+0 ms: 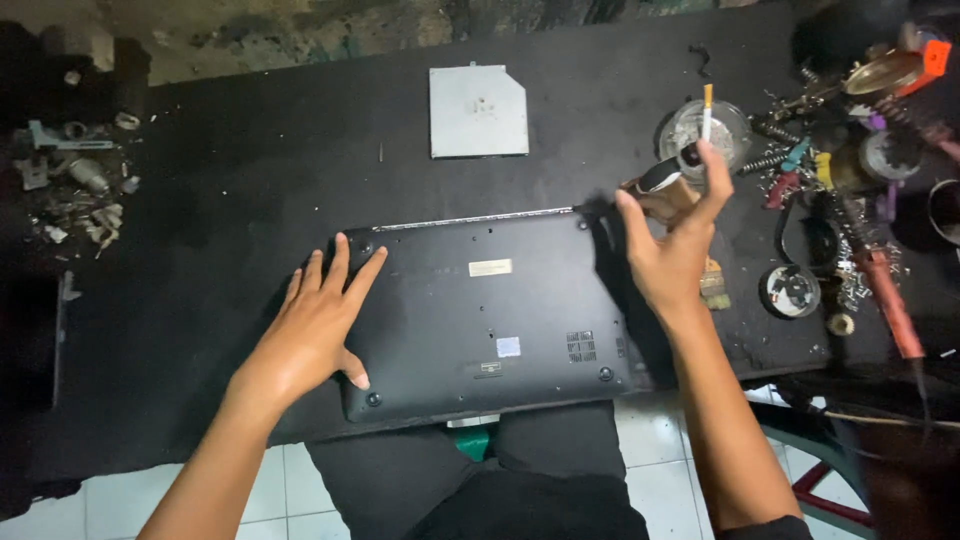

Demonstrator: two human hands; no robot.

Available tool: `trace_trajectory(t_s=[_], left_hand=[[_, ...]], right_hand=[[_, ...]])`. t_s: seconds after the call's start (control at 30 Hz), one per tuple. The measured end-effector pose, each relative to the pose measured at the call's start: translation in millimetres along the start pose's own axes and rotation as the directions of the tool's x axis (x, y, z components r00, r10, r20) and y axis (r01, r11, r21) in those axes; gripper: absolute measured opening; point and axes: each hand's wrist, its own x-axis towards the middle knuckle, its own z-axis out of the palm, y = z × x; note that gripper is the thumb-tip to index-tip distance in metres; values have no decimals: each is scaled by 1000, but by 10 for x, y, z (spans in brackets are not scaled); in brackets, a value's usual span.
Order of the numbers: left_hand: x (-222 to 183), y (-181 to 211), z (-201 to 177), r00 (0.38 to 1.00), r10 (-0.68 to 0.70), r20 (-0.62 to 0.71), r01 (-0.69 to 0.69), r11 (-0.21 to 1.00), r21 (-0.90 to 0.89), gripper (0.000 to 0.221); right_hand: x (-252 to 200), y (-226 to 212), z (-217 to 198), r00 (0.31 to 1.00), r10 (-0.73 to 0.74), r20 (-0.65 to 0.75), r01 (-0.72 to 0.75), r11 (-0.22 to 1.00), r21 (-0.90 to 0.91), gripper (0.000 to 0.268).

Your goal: Disassembling a laptop to remove the battery and clean internal components using a brush and screwdriver.

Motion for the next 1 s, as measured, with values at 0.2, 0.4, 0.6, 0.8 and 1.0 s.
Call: trace_trajectory(t_s=[0.2, 0.4, 0.6, 0.8, 1.0], left_hand=[[-40, 7, -31, 1000, -3, 8, 3, 1000, -21, 158], [-31, 1, -32, 1000, 6, -3, -7, 1000, -27, 157], [-50, 21, -62, 1000, -4, 6, 4, 1000, -20, 155], [-28, 15, -33, 1000, -1, -4, 1, 1000, -6, 162], [-28, -28, -2, 999, 19, -29, -19, 1000, 9, 161]], right_hand=[[-48, 78, 60, 999, -13, 44, 16, 996, -82, 85], [-79, 190, 106, 995, -86, 60, 100, 952, -289, 79], [17, 46, 49, 987, -82, 141, 116, 962, -246, 70], [-47, 179, 44, 986, -129, 102, 150, 961, -230, 73], [-240, -357, -227, 996, -92, 17, 91, 995, 32, 88]])
